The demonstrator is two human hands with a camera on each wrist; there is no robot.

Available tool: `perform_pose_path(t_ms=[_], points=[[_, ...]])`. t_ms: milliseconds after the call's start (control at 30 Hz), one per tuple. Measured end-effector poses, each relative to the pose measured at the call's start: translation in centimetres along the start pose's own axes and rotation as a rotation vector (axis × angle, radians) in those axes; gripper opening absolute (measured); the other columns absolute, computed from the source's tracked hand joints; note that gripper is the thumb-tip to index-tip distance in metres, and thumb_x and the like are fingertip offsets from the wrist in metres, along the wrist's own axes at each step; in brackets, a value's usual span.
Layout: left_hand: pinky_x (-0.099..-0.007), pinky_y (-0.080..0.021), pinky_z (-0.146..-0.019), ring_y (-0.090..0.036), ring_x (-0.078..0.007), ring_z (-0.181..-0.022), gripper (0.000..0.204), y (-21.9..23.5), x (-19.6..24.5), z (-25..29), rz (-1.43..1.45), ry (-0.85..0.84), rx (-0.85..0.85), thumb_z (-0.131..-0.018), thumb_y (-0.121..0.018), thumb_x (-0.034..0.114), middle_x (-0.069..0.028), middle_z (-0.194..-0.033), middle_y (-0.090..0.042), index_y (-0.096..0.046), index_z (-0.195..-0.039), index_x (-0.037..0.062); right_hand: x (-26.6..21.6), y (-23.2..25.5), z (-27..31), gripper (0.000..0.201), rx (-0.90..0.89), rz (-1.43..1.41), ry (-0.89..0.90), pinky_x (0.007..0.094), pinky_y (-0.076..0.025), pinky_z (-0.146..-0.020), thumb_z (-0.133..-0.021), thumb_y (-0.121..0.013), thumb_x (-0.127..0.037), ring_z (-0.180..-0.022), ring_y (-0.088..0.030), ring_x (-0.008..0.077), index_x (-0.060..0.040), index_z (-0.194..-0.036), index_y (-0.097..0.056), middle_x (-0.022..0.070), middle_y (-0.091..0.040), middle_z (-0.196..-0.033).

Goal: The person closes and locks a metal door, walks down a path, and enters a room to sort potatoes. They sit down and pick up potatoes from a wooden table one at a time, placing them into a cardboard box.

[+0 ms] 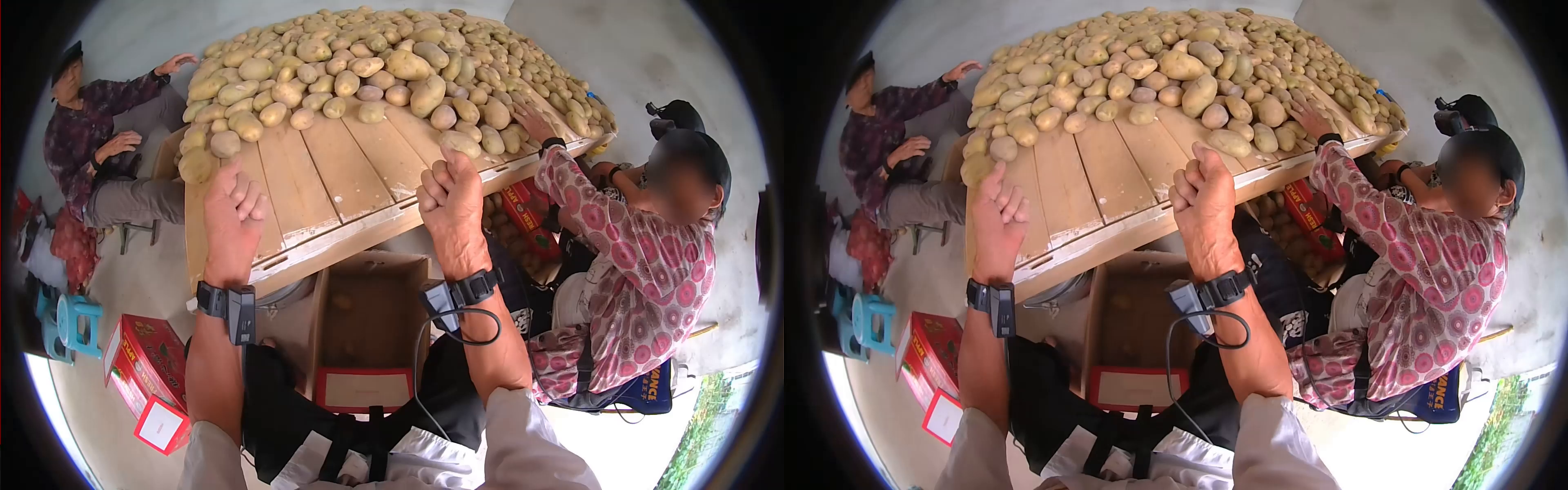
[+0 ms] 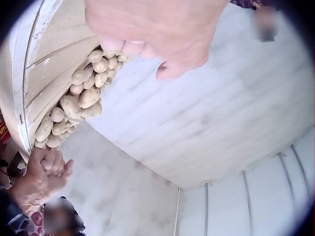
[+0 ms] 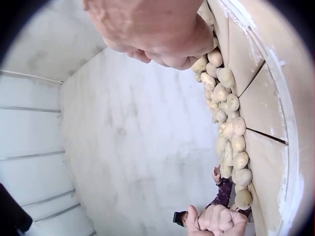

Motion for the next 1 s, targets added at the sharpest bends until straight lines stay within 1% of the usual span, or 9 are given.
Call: perform_pose_path(t_ms=[67,167,233,300,367,400,533,700,1000], points=[[-0.0238,-0.025,-0.052,-0.032,-0.006,-0.057,0.018,0.4,0.7,0.0,-0.006,-0.064,-0.044,-0.099,-0.064,0.029,0.007,-0.071,-0.035,-0.06,-0.102,0.0114,-0.1,1.0,0.9,0.038,-0.049,-0.058,0.024,0.0282,-0.019,-0.049,-0.099,-0.06,-0.033,-0.054,-0.022,0.01,-0.0176,-0.072,-0.038,-0.0066,-0.024,-0.061],[-0.0211,-0.033,-0.054,-0.044,-0.0046,-0.064,0.028,-3.4,0.6,1.3,0.058,0.0,0.026,-0.101,-0.062,0.029,0.0035,-0.079,-0.049,-0.056,-0.118,0.0073,-2.7,1.4,0.2,0.062,-0.141,-0.153,0.117,0.036,-0.053,-0.081,-0.099,-0.059,-0.051,-0.109,-0.056,0.0258,-0.0004,-0.132,-0.046,0.0185,-0.052,-0.123],[-0.019,-0.044,-0.064,-0.059,-0.0057,-0.08,0.05,-7.7,-1.2,2.9,0.001,0.178,0.129,-0.102,-0.06,0.032,-0.0038,-0.1,-0.063,-0.045,-0.139,0.0023,-3.7,3.3,-0.8,0.088,-0.245,-0.144,0.197,0.0463,-0.048,-0.104,-0.099,-0.057,-0.055,-0.138,-0.038,0.0354,0.0009,-0.154,-0.016,0.026,-0.027,-0.153],[-0.0197,-0.047,-0.067,-0.063,-0.0078,-0.084,0.048,-7.2,-3.1,3.6,-0.186,0.268,0.011,-0.103,-0.059,0.03,-0.0063,-0.105,-0.065,-0.047,-0.138,0.0008,-3.7,5.5,-1.9,0.055,0.01,-0.173,0.204,0.0341,-0.054,-0.074,-0.101,-0.058,-0.05,-0.102,-0.059,0.0227,-0.0026,-0.127,-0.049,0.0166,-0.056,-0.116],[-0.0205,-0.051,-0.07,-0.067,-0.0099,-0.088,0.046,-5.7,-5.2,3.4,-0.367,0.341,-0.131,-0.104,-0.057,0.029,-0.0089,-0.111,-0.067,-0.05,-0.138,-0.0006,-3.1,11.3,-4.8,0.038,-0.489,-0.198,0.051,0.0253,-0.034,-0.046,-0.102,-0.058,-0.046,-0.058,-0.044,0.0101,-0.0154,-0.081,-0.048,-0.0013,-0.044,-0.069],[-0.0211,-0.051,-0.067,-0.067,-0.0107,-0.083,0.039,-4.2,-6.0,3.1,-0.45,0.441,-0.266,-0.104,-0.057,0.025,-0.0092,-0.107,-0.068,-0.054,-0.133,-0.0007,-3.4,6.9,-2.1,0.053,0.07,-0.092,0.058,0.0263,-0.012,-0.042,-0.102,-0.058,-0.041,-0.047,-0.016,0.0071,-0.0213,-0.067,-0.024,-0.0081,-0.016,-0.058],[-0.0226,-0.049,-0.059,-0.066,-0.012,-0.07,0.023,-5.7,-6.6,4.0,-0.946,0.389,-0.403,-0.103,-0.057,0.014,-0.0091,-0.096,-0.068,-0.065,-0.121,0.001,-3.0,8.5,-5.6,0.035,0.209,0.226,0.126,0.0264,-0.03,-0.046,-0.1,-0.06,-0.032,-0.05,-0.038,0.0105,-0.0129,-0.072,-0.05,-0.0043,-0.039,-0.058],[-0.0214,-0.047,-0.059,-0.066,-0.0111,-0.073,0.022,-4.4,-7.4,2.8,-0.822,0.255,-0.331,-0.104,-0.056,0.013,-0.0068,-0.096,-0.068,-0.064,-0.121,0.0023,-3.9,4.5,-7.5,0.021,0.098,1.438,0.922,0.0436,-0.05,-0.079,-0.087,-0.067,-0.014,-0.087,-0.063,0.0368,-0.0022,-0.105,-0.065,0.0139,-0.063,-0.093],[-0.0226,-0.046,-0.06,-0.068,-0.01,-0.076,0.02,-3.6,-5.7,2.6,-0.894,0.224,-0.314,-0.103,-0.056,0.013,-0.0065,-0.093,-0.069,-0.066,-0.117,0.0022,-3.8,5.3,-15.0,0.039,0.051,2.413,0.632,0.0458,-0.047,-0.099,-0.083,-0.063,-0.015,-0.125,-0.051,0.0372,-0.0091,-0.121,-0.066,0.0155,-0.059,-0.128]])
Point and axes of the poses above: each hand's wrist, its own z-axis away from the middle knuckle, its own y-axis out of the back of the hand, x = y × z, the point moved 2 cm from there along -z, towards the middle knuckle
